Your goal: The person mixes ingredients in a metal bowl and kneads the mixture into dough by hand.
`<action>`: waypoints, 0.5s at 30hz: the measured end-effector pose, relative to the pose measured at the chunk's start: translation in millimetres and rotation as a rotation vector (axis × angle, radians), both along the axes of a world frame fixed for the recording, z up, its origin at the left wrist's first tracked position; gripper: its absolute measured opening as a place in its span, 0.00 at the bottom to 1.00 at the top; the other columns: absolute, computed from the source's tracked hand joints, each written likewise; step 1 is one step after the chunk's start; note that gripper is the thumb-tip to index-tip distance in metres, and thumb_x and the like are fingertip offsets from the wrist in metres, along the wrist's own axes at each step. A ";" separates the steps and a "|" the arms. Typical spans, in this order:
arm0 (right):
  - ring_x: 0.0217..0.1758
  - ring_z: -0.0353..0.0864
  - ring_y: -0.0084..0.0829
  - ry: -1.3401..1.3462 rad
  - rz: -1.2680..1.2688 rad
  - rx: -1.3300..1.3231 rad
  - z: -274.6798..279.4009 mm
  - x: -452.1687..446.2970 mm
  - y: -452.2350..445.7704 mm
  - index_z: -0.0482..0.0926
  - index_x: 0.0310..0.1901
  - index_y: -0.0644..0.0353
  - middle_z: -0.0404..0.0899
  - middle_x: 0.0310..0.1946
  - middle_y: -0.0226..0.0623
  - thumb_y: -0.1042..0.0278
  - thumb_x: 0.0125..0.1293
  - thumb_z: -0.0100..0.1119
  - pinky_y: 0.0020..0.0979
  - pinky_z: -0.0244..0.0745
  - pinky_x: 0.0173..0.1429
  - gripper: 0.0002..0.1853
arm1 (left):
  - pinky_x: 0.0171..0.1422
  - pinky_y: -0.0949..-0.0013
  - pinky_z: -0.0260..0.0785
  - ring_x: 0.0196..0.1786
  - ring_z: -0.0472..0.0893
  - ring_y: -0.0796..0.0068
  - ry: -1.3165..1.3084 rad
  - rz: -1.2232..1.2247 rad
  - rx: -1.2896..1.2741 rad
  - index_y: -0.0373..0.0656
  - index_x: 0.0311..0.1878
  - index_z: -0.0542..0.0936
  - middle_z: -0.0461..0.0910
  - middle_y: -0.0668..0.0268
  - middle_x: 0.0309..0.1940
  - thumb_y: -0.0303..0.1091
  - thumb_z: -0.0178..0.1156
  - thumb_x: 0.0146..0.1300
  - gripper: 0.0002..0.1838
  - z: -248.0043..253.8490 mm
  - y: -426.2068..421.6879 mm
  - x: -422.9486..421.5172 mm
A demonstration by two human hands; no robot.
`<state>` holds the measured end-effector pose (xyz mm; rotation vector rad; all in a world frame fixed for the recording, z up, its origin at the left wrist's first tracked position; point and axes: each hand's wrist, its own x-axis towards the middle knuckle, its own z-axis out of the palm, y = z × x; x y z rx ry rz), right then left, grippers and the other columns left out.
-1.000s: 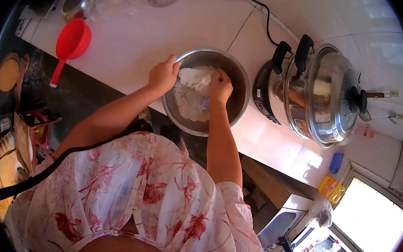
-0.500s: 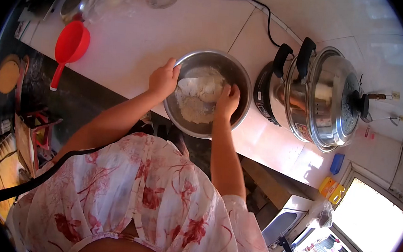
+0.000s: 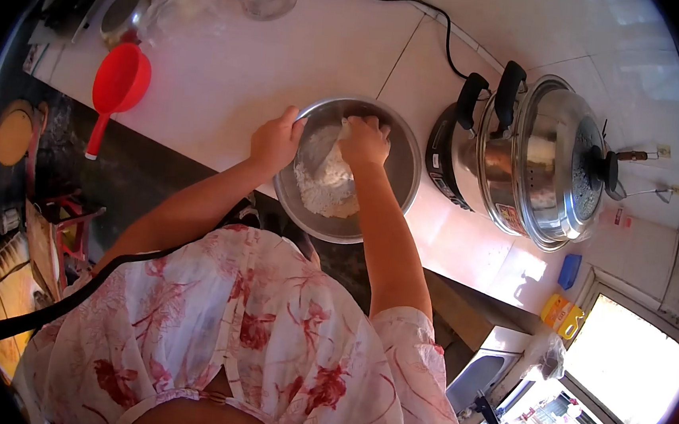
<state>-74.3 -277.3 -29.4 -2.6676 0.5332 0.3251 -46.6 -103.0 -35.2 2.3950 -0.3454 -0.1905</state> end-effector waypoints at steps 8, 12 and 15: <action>0.62 0.65 0.48 -0.436 -0.012 -0.343 -5.0 -14.5 73.2 0.79 0.48 0.51 0.70 0.55 0.45 0.60 0.59 0.56 0.52 0.62 0.58 0.15 | 0.30 0.49 0.68 0.27 0.79 0.49 0.059 0.013 -0.029 0.45 0.40 0.70 0.79 0.56 0.22 0.41 0.50 0.68 0.10 2.4 -2.5 -2.3; 0.60 0.68 0.48 -0.331 -0.114 0.097 0.5 -10.3 41.1 0.75 0.52 0.54 0.71 0.54 0.45 0.57 0.59 0.56 0.52 0.60 0.60 0.20 | 0.30 0.49 0.68 0.26 0.78 0.49 0.065 0.009 -0.010 0.45 0.40 0.70 0.78 0.56 0.21 0.41 0.49 0.68 0.10 4.1 -3.1 -2.0; 0.57 0.71 0.51 -0.271 -0.232 0.048 -16.9 2.7 49.9 0.76 0.50 0.55 0.74 0.49 0.44 0.56 0.57 0.57 0.49 0.64 0.60 0.21 | 0.31 0.48 0.67 0.27 0.78 0.48 0.060 0.039 -0.023 0.46 0.40 0.70 0.78 0.56 0.21 0.42 0.50 0.68 0.10 0.9 -4.8 -2.2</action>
